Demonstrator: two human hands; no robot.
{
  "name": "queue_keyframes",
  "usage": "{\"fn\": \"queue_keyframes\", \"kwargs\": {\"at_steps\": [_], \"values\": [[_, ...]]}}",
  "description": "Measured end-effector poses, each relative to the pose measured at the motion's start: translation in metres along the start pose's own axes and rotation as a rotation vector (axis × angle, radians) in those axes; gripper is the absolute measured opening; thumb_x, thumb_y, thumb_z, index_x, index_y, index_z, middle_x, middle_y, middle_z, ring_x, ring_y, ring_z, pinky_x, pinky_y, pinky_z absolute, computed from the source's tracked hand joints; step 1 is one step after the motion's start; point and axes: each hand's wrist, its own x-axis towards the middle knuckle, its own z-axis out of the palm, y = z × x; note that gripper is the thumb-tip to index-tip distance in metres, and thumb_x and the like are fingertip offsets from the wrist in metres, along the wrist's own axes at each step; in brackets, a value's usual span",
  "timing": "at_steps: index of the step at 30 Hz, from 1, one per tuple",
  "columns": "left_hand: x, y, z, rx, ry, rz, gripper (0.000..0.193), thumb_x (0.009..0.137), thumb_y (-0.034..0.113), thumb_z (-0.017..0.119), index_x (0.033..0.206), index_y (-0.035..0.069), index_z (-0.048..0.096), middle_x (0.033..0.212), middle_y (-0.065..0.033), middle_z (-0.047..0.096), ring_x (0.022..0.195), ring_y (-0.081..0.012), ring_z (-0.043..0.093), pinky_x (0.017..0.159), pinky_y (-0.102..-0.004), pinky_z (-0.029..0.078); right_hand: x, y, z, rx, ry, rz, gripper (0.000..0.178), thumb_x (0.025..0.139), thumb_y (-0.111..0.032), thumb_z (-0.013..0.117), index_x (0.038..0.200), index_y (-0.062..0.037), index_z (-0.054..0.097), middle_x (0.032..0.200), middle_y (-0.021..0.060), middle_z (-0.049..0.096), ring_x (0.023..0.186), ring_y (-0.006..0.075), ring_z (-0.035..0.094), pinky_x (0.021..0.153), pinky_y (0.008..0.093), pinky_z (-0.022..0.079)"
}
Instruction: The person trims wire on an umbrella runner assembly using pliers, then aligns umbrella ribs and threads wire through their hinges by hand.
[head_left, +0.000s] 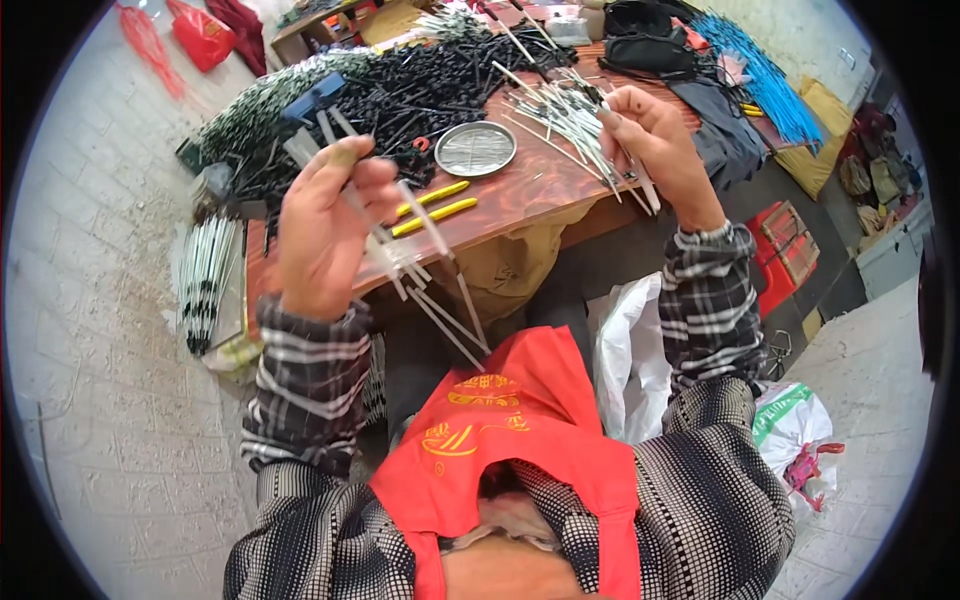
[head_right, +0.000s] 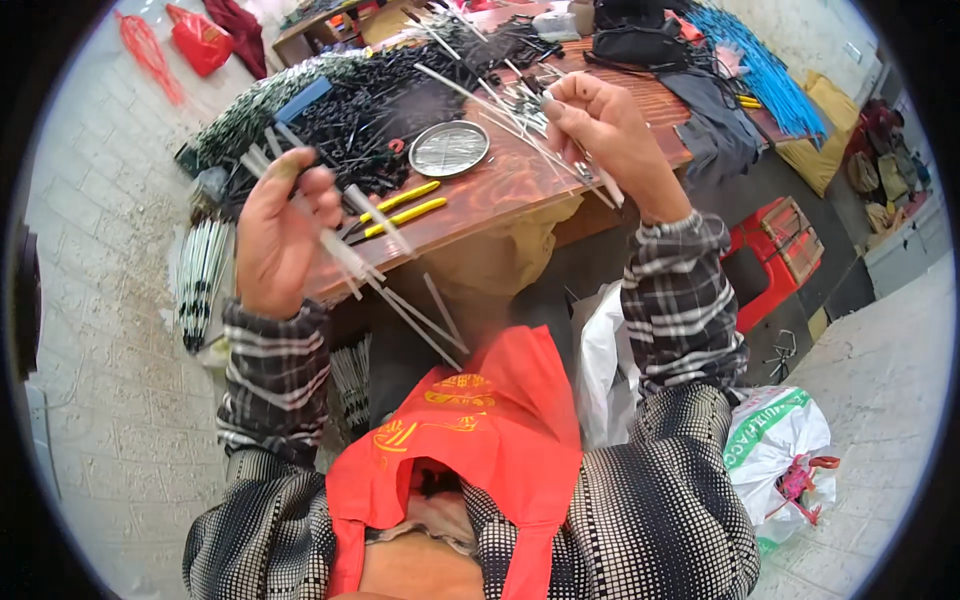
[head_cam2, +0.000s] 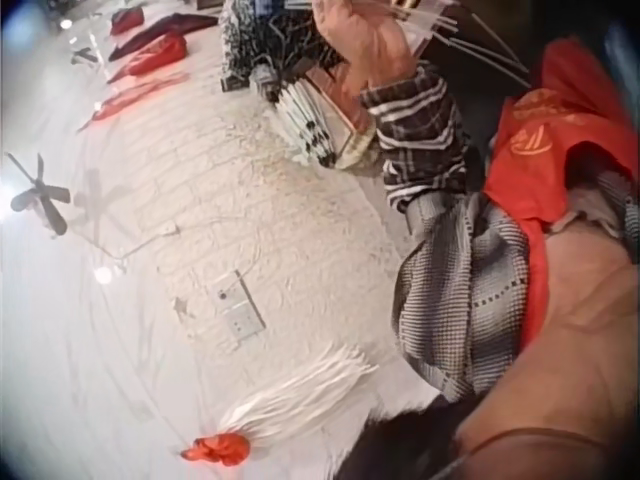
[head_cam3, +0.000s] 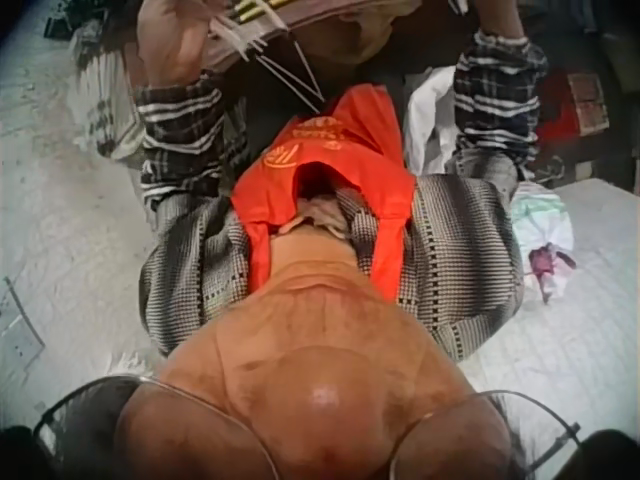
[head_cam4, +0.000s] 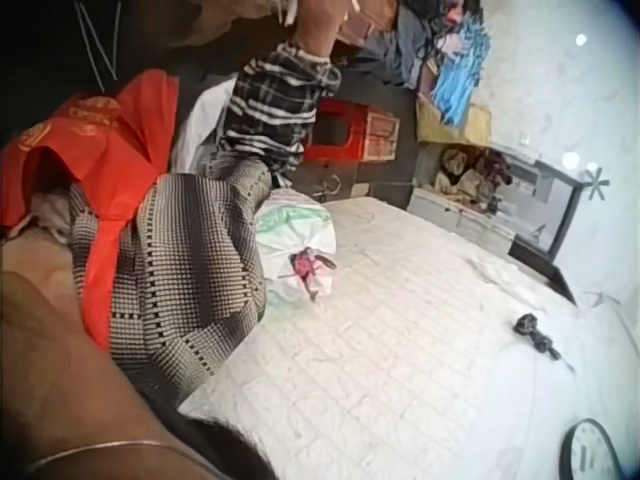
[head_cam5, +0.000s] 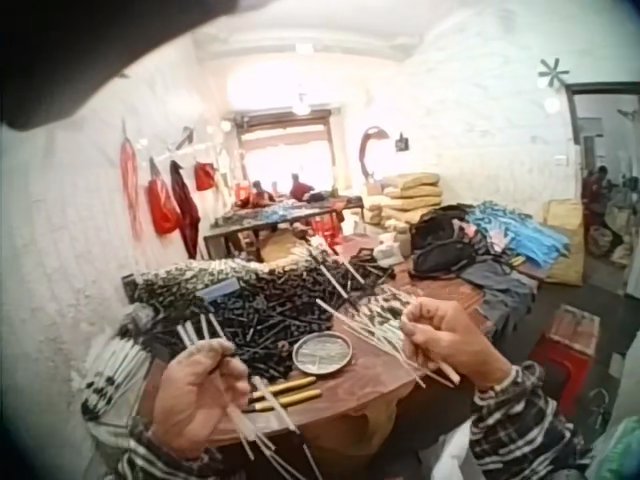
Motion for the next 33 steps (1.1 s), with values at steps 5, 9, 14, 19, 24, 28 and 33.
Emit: {"fn": "queue_keyframes", "kwargs": {"at_steps": [5, 9, 14, 19, 24, 28, 33], "values": [[0.015, -0.014, 0.001, -0.048, -0.126, -0.026, 0.023, 0.100, 0.016, 0.052, 0.112, -0.002, 0.061, 0.099, -0.0211, 0.069, 0.087, -0.0313, 0.070, 0.074, -0.0401, 0.058, -0.025, -0.002, 0.059, 0.354, -0.159, 0.072, 0.018, 0.098, -0.021, 0.060, 0.104, -0.0040, 0.058, 0.071, -0.0051, 0.057, 0.056, -0.0009, 0.046, 0.047, 0.0144, 0.032], [0.012, -0.027, 0.005, -0.158, -0.290, -0.059, 0.028, 0.100, 0.018, 0.052, 0.119, -0.001, 0.058, 0.110, -0.0211, 0.067, 0.100, -0.0336, 0.068, 0.085, -0.0456, 0.058, -0.030, 0.016, 0.111, 0.512, -0.134, 0.119, 0.014, 0.099, -0.017, 0.060, 0.103, -0.0037, 0.059, 0.076, -0.0045, 0.057, 0.060, 0.0001, 0.047, 0.050, 0.0154, 0.033], [0.009, -0.032, -0.001, -0.135, -0.359, -0.019, 0.030, 0.095, 0.011, 0.060, 0.124, 0.004, 0.055, 0.107, -0.0194, 0.067, 0.094, -0.0312, 0.069, 0.081, -0.0453, 0.058, -0.028, 0.035, 0.164, 0.572, -0.018, -0.003, 0.013, 0.098, -0.013, 0.060, 0.103, -0.0010, 0.059, 0.077, -0.0033, 0.058, 0.061, 0.0018, 0.050, 0.054, 0.0185, 0.040], [-0.007, -0.028, 0.004, -0.129, -0.511, -0.001, 0.044, 0.092, 0.004, 0.061, 0.134, -0.001, 0.048, 0.093, -0.0219, 0.068, 0.079, -0.0311, 0.069, 0.073, -0.0403, 0.057, -0.031, 0.025, 0.168, 0.594, -0.008, 0.072, 0.015, 0.097, -0.016, 0.063, 0.096, -0.0005, 0.062, 0.074, -0.0045, 0.058, 0.061, 0.0014, 0.050, 0.054, 0.0181, 0.039], [-0.021, -0.024, 0.017, 0.018, -0.589, 0.023, 0.046, 0.096, 0.006, 0.057, 0.140, 0.004, 0.044, 0.089, -0.0193, 0.066, 0.077, -0.0303, 0.069, 0.071, -0.0406, 0.059, -0.037, 0.020, 0.149, 0.622, -0.165, -0.043, 0.014, 0.091, -0.012, 0.069, 0.094, 0.0002, 0.064, 0.077, -0.0023, 0.063, 0.066, 0.0018, 0.053, 0.058, 0.0190, 0.043], [-0.019, -0.006, 0.036, 0.071, -0.415, 0.254, 0.040, 0.098, 0.014, 0.056, 0.137, 0.005, 0.049, 0.087, -0.0134, 0.066, 0.068, -0.0202, 0.063, 0.063, -0.0338, 0.055, -0.038, 0.025, 0.134, 0.309, -0.243, -0.004, 0.021, 0.083, -0.007, 0.076, 0.099, 0.0010, 0.066, 0.089, 0.0024, 0.067, 0.086, 0.0054, 0.061, 0.075, 0.0218, 0.048], [-0.010, 0.011, 0.040, 0.014, -0.423, 0.412, 0.043, 0.100, 0.014, 0.055, 0.140, 0.005, 0.045, 0.092, -0.0179, 0.070, 0.061, -0.0149, 0.061, 0.056, -0.0308, 0.051, -0.037, 0.045, 0.129, 0.208, -0.404, 0.551, 0.023, 0.084, -0.019, 0.076, 0.092, 0.0018, 0.069, 0.077, 0.0009, 0.065, 0.076, 0.0053, 0.060, 0.067, 0.0233, 0.048]]}}
